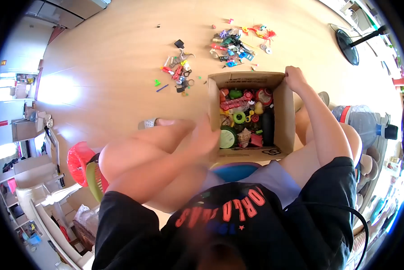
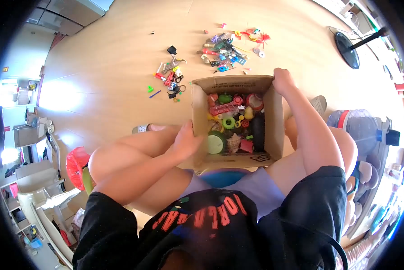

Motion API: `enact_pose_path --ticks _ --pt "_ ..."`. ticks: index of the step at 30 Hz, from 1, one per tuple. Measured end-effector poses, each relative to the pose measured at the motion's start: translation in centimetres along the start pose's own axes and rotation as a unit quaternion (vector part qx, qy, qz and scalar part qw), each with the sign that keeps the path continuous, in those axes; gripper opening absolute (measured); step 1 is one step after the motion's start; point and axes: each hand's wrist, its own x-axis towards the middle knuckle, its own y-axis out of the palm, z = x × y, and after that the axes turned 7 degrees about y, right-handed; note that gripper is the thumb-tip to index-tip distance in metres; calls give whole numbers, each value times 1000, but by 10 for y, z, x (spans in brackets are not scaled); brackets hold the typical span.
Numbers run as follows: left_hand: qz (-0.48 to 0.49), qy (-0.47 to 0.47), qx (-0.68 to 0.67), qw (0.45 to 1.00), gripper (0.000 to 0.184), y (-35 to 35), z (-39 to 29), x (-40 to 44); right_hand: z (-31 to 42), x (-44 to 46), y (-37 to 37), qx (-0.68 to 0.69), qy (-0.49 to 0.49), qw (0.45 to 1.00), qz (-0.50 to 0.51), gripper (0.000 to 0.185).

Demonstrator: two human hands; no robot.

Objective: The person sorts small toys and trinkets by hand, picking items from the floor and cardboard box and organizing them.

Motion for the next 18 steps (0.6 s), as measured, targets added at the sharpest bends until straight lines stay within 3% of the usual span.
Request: enact_pose_path --ticks 2,4,7,8,10,11,13,14,15,16,17,18 --pt "59 -61 18 996 70 7 -9 6 13 4 2 14 -3 999 -35 11" --pt "203 -73 -39 976 64 -12 -24 7 9 18 13 26 -57 995 -74 14" --pt "400 -82 -113 906 56 -87 -39 17 12 26 7 92 -124 986 -68 13" --pt "468 -85 -132 870 53 -106 -33 20 19 24 -1 100 -106 989 -32 13" --pt "396 142 58 905 41 -141 -15 38 21 24 -3 64 -111 991 -42 13" --pt "308 160 129 929 38 -161 -8 58 23 22 -3 46 -113 991 -48 13" --pt "133 145 134 971 33 -191 22 113 39 15 -8 -66 -75 995 -27 21" --pt "48 111 65 991 31 -195 55 143 45 7 -6 -109 -67 991 -29 23" --pt "117 107 24 987 32 -209 87 181 52 -1 -5 -155 -60 986 -30 25" --pt "109 -59 -46 991 29 -220 75 183 59 -10 -6 -147 -50 988 -23 29" --pt "99 -87 -114 985 28 -222 104 205 67 -17 -10 -140 -36 989 -20 34" --pt "75 -24 -46 996 27 -220 154 231 72 -23 -13 -132 -19 991 -19 38"
